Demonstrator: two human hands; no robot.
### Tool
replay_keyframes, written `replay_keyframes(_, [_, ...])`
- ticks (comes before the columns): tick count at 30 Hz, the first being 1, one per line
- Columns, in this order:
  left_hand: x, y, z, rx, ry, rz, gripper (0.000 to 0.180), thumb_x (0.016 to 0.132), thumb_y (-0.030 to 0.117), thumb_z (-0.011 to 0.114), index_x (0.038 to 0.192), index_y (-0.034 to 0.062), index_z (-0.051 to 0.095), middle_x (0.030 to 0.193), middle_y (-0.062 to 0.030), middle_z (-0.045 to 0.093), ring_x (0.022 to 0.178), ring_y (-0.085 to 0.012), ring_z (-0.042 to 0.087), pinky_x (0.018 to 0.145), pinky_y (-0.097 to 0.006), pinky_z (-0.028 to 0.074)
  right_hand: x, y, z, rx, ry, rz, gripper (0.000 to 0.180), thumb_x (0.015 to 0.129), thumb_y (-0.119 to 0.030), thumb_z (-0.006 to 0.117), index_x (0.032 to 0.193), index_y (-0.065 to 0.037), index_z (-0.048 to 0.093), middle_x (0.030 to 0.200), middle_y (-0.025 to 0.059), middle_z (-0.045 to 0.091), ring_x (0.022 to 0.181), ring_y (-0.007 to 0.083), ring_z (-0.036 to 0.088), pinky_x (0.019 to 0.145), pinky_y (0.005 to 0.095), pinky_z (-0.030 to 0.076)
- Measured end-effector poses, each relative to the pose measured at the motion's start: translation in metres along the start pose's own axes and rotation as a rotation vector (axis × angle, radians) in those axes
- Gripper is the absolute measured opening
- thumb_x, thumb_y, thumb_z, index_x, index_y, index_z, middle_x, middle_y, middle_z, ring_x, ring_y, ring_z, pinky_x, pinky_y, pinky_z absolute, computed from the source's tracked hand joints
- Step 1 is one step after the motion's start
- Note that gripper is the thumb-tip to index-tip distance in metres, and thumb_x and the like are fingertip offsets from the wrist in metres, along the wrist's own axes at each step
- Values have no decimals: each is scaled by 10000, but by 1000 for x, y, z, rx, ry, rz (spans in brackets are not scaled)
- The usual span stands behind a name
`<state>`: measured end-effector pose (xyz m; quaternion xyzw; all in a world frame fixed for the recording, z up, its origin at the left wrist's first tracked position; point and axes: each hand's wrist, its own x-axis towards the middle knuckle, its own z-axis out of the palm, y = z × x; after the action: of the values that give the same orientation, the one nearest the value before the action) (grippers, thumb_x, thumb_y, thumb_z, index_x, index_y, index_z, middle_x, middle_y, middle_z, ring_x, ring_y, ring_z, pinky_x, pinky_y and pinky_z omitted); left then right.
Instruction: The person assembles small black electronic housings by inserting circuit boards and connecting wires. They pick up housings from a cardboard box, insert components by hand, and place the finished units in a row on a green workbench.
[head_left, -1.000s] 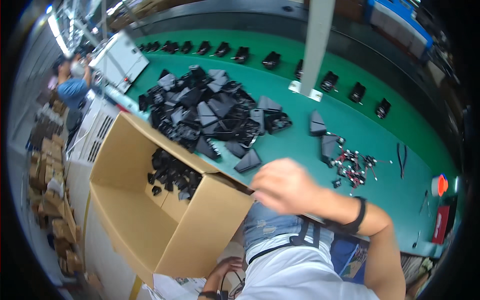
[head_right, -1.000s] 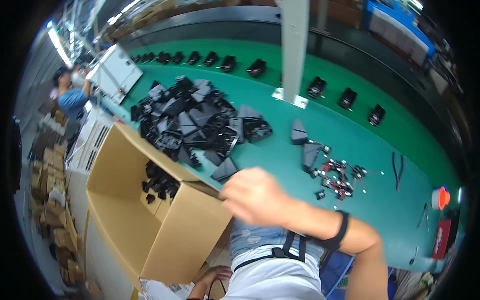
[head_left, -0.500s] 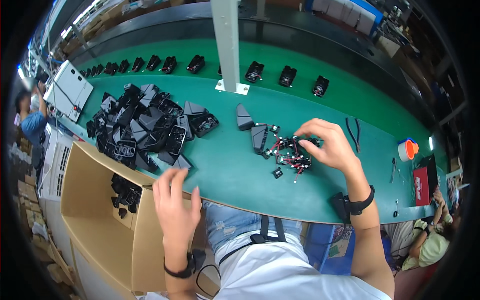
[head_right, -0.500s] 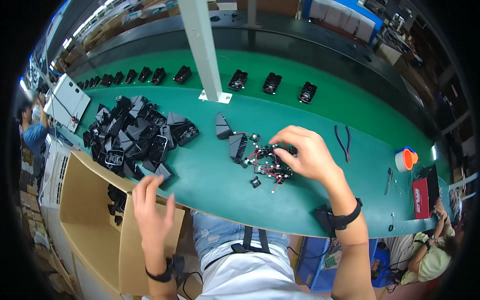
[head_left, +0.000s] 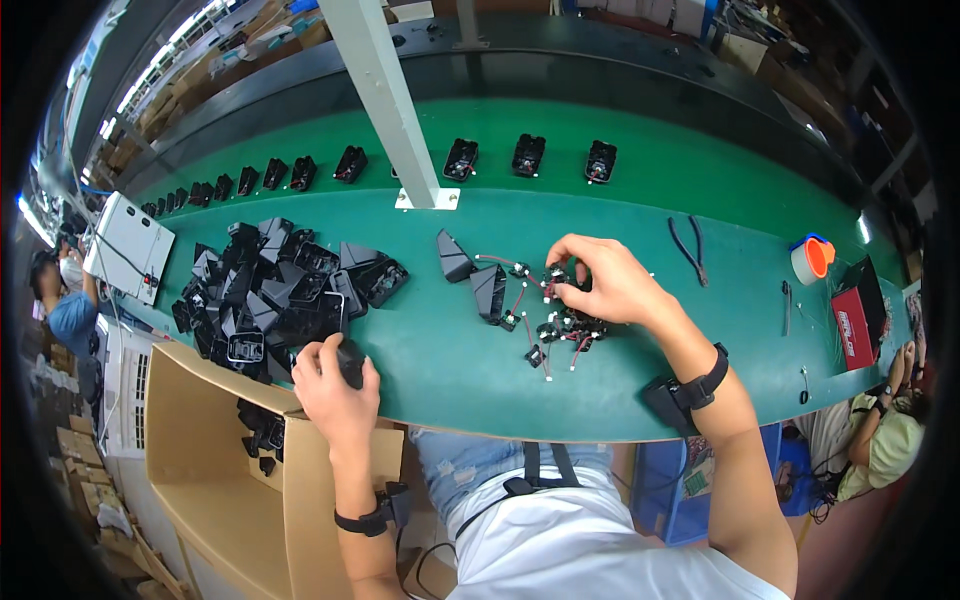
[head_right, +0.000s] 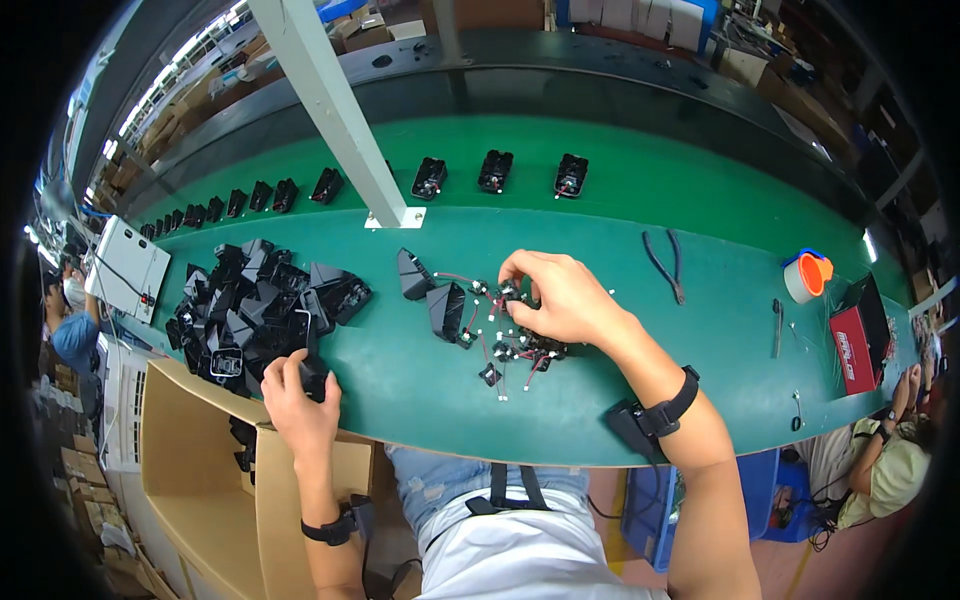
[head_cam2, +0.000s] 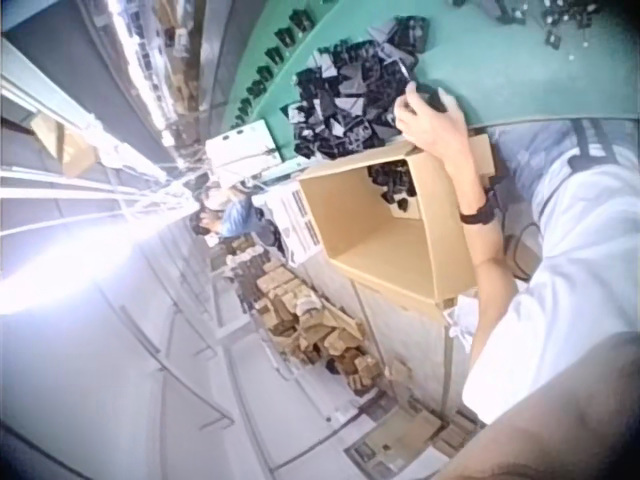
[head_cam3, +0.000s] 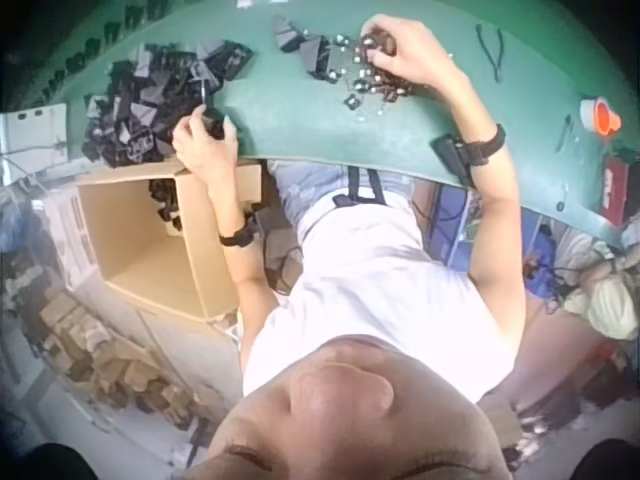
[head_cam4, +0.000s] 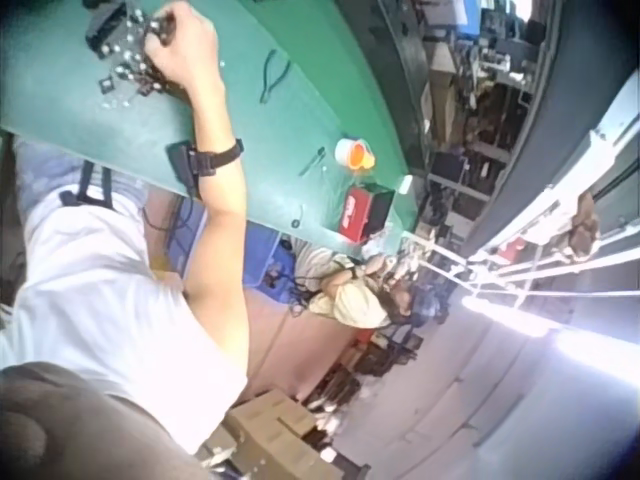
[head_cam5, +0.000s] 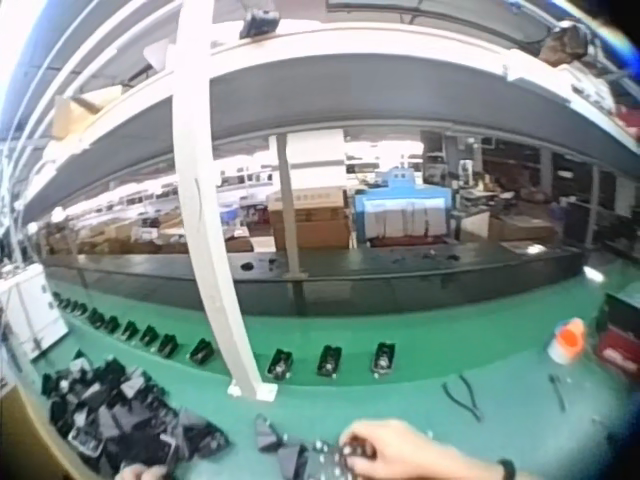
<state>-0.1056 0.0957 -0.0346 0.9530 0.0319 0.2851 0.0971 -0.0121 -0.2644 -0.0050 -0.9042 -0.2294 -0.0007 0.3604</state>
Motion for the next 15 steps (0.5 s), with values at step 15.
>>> replay_keyframes(15, [136,151,76,-1904,-990,-373,452,1012,424,440,1260,77,589,1037,-98,682,750,-182,681,531,-278,494,1,-3,-5,477,124,149,276,902,-70,646,1150,25,571,836,81,712,707,127,648,640,321,508])
